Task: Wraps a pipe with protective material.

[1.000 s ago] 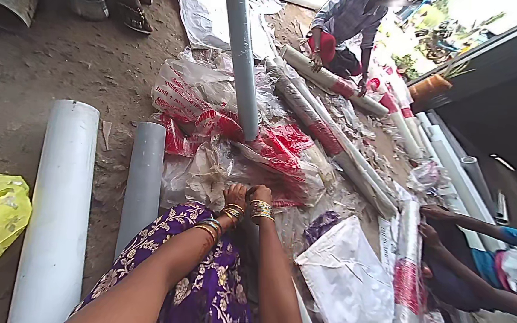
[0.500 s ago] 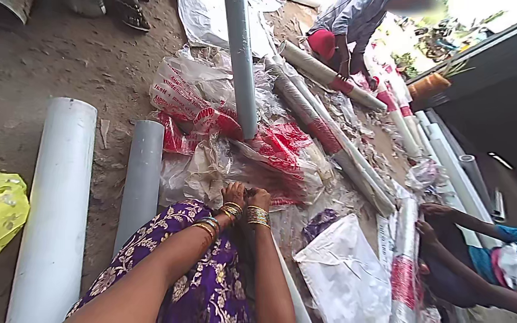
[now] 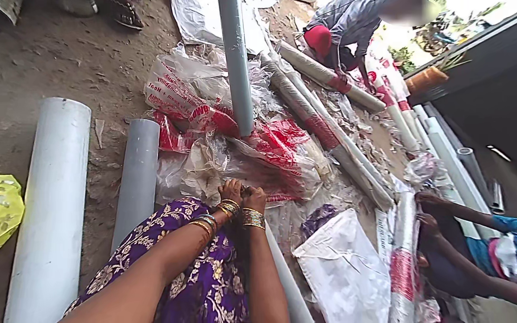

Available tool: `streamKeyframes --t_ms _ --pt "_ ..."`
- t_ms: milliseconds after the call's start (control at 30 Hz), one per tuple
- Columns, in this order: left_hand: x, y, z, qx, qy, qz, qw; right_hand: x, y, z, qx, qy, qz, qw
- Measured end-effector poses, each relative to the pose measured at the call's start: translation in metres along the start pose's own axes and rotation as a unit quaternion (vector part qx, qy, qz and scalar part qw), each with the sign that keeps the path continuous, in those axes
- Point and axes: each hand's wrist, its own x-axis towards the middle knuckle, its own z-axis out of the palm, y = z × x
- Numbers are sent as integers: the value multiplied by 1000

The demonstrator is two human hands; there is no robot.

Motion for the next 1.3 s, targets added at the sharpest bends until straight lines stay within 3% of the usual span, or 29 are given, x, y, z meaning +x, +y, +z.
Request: streamKeyframes --t_ms 133,367,500,633,733,900,1167,1300 --pt "-10 10 -29 2 -76 -25 997 -7 9 3 16 16 -24 999" --pt "-22 13 -56 -69 -112 -58 990 -24 20 4 2 28 -46 999" --pt "-35 20 -78 -52 -179 -47 981 -41 40 6 7 42 -37 998" --pt "-16 12 -45 -18 -121 -26 992 -47 92 18 114 109 -32 987" --pt "-14 18 -48 -30 -131 -52 990 -43 109 22 204 128 20 970" --pt "-22 25 -64 -115 -168 -113 972 -36 94 25 235 123 1 964" --pt "-6 -6 -15 -235 -75 -78 966 -21 52 23 187 123 -30 974" --pt "-17 3 -31 -285 -89 -99 949 -11 33 12 145 87 -33 985"
